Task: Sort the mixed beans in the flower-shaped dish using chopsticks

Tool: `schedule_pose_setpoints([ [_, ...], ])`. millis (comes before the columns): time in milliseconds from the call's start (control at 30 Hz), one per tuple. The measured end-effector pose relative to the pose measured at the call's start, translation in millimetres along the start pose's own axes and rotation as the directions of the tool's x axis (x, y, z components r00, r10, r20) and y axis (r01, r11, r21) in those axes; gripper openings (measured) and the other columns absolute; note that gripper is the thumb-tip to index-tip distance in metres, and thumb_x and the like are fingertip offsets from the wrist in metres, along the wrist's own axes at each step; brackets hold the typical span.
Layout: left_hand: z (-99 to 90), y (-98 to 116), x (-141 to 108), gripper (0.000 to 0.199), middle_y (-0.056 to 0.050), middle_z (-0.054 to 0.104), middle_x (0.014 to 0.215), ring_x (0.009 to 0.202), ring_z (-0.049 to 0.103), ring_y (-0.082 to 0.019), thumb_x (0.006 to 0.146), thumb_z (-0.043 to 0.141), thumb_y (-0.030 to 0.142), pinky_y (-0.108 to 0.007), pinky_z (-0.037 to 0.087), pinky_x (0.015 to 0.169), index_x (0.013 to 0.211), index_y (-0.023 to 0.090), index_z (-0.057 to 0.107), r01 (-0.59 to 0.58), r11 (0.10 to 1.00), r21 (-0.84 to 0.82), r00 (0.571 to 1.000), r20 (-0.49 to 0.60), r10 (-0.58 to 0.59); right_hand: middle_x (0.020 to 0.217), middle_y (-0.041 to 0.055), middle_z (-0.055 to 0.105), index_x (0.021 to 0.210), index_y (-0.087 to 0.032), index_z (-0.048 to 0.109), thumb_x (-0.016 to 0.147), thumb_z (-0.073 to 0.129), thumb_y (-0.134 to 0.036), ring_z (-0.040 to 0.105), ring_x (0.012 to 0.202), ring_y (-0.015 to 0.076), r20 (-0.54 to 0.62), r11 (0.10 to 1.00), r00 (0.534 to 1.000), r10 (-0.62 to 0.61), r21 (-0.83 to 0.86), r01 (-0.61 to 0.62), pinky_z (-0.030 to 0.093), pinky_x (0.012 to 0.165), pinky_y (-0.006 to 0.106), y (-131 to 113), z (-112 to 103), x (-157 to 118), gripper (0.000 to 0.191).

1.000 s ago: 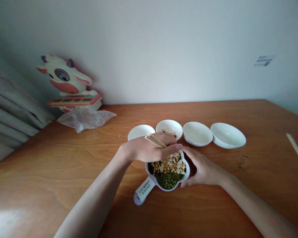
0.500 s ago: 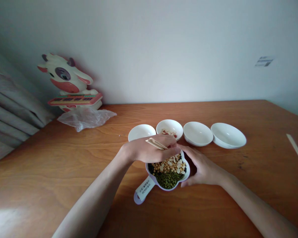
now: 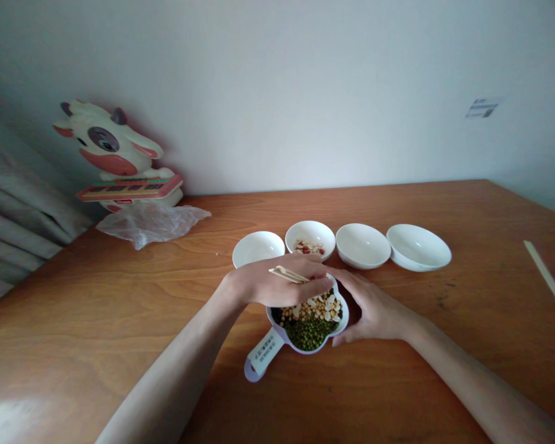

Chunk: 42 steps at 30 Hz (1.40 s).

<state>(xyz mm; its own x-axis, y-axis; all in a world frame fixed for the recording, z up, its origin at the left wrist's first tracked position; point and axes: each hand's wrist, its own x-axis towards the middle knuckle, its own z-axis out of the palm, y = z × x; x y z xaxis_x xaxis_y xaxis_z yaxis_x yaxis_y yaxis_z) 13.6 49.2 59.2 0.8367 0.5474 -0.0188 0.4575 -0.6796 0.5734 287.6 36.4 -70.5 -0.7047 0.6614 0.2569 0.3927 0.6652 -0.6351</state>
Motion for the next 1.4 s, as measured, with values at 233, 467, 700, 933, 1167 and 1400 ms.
schedule_pose_setpoints([
  [233, 3.0, 0.0, 1.8, 0.033, -0.004, 0.077, 0.096, 0.083, 0.064, -0.019, 0.114, 0.047, 0.028, -0.03, 0.045, 0.081, 0.09, 0.02, 0.068, -0.067, 0.997, 0.042, 0.998, -0.013, 0.067, 0.176, 0.018, 0.047, 0.178, -0.035, 0.021, 0.065, 0.101, -0.068, 0.051, 0.157, 0.0461, -0.032, 0.998, 0.998, -0.055, -0.017, 0.054, 0.043, 0.128, 0.067, 4.5, 2.0, -1.4, 0.142],
  [467, 6.8, 1.8, 5.1, 0.039, -0.006, 0.078, 0.098, 0.089, 0.067, -0.02, 0.118, 0.043, 0.033, -0.031, 0.048, 0.088, 0.097, 0.019, 0.073, -0.089, 0.996, 0.019, 0.996, -0.007, 0.089, 0.176, 0.0172, 0.046, 0.176, -0.033, 0.03, 0.064, 0.1, -0.071, 0.048, 0.159, 0.0437, 0.014, 0.999, 1.0, -0.013, 0.039, 0.012, 0.042, 0.129, 0.064, -1.5, -1.8, 2.1, 0.137],
  [700, 8.2, -1.2, 5.0, 0.039, -0.005, 0.076, 0.095, 0.087, 0.067, -0.019, 0.116, 0.041, 0.029, -0.029, 0.048, 0.087, 0.091, 0.019, 0.07, -0.052, 0.996, 0.066, 0.998, -0.033, 0.055, 0.175, 0.0178, 0.048, 0.174, -0.035, 0.029, 0.065, 0.1, -0.07, 0.05, 0.157, 0.045, -0.009, 1.0, 1.0, -0.016, 0.025, 0.016, 0.042, 0.127, 0.067, -0.8, -0.8, 1.0, 0.135],
  [933, 0.0, 5.3, 2.9, 0.049, -0.006, 0.074, 0.086, 0.078, 0.065, -0.018, 0.117, 0.038, 0.03, -0.03, 0.049, 0.082, 0.081, 0.017, 0.07, -0.035, 0.998, 0.042, 0.996, -0.077, 0.038, 0.171, 0.0186, 0.052, 0.175, -0.034, 0.026, 0.066, 0.1, -0.069, 0.056, 0.151, 0.0449, 0.0, 0.999, 1.0, -0.027, 0.031, 0.027, 0.046, 0.125, 0.065, -0.7, -1.9, 1.9, 0.137],
  [1167, -12.2, -1.2, -8.1, 0.051, -0.004, 0.072, 0.083, 0.074, 0.064, -0.015, 0.118, 0.038, 0.036, -0.028, 0.047, 0.076, 0.083, 0.017, 0.07, -0.04, 0.998, 0.048, 0.982, -0.185, 0.048, 0.174, 0.0185, 0.049, 0.177, -0.036, 0.023, 0.066, 0.099, -0.07, 0.054, 0.153, 0.0453, -0.006, 1.0, 1.0, -0.022, -0.012, 0.022, 0.045, 0.127, 0.066, 2.4, 0.4, -0.9, 0.139],
  [1400, -19.1, -10.0, -16.3, 0.051, -0.003, 0.07, 0.079, 0.071, 0.062, -0.014, 0.119, 0.037, 0.034, -0.028, 0.045, 0.072, 0.083, 0.016, 0.068, -0.017, 0.998, 0.063, 0.946, -0.322, 0.037, 0.176, 0.0164, 0.047, 0.177, -0.036, 0.023, 0.067, 0.102, -0.062, 0.053, 0.155, 0.045, -0.005, 1.0, 1.0, -0.03, 0.003, 0.03, 0.043, 0.128, 0.065, 1.4, -0.9, 0.7, 0.138],
])
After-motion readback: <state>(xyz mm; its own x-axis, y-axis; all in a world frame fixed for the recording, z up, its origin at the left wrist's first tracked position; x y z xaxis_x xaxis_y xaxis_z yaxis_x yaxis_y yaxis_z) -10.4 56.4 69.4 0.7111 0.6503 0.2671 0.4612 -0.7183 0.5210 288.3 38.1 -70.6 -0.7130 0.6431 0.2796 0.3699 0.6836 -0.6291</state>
